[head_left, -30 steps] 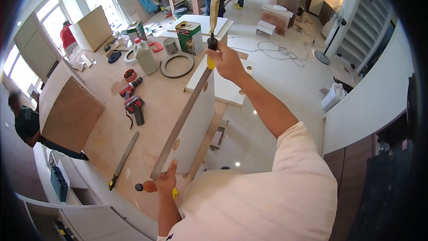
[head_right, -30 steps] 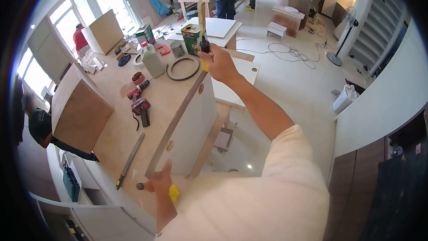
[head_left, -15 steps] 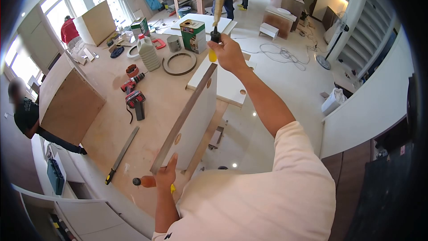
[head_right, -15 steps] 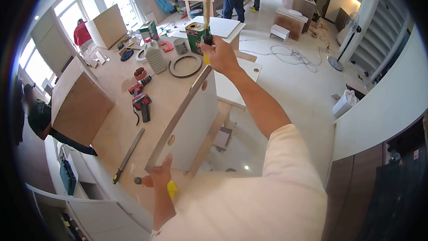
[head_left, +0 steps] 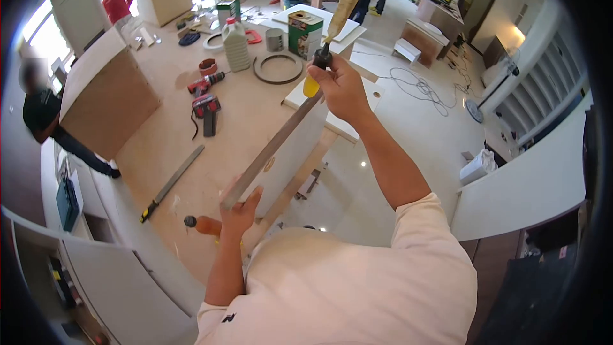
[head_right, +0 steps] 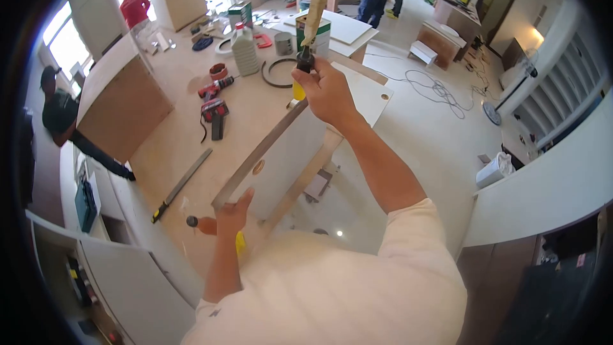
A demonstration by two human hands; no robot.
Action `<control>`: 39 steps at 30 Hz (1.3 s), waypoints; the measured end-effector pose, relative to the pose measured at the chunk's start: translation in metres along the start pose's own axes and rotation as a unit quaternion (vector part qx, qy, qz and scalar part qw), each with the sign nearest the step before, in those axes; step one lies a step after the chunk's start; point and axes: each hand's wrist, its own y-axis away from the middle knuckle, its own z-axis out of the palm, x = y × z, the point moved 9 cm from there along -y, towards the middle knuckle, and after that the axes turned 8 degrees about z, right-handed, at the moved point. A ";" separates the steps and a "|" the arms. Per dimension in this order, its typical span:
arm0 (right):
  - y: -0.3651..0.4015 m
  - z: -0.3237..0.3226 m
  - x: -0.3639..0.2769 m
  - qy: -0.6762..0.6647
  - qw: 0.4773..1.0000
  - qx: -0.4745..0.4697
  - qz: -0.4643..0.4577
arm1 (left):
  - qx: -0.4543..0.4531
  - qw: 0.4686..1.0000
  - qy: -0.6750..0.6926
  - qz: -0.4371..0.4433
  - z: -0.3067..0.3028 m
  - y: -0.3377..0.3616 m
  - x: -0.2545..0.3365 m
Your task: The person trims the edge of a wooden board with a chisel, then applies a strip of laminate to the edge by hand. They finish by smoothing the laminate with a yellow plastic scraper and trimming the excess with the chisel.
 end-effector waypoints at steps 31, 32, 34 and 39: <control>0.153 0.135 -0.106 -0.151 0.955 -0.246 -0.071 | 0.011 0.983 0.170 0.073 -0.005 -0.005 0.004; 0.156 0.140 -0.098 -0.129 0.952 -0.262 -0.085 | 0.005 0.983 0.175 0.047 -0.004 -0.004 -0.002; 0.163 0.139 -0.099 -0.117 0.953 -0.264 -0.093 | -0.015 0.983 0.184 -0.003 -0.003 -0.003 -0.002; 0.165 0.148 -0.104 -0.087 0.953 -0.273 -0.099 | -0.010 0.983 0.169 0.067 -0.010 -0.006 0.012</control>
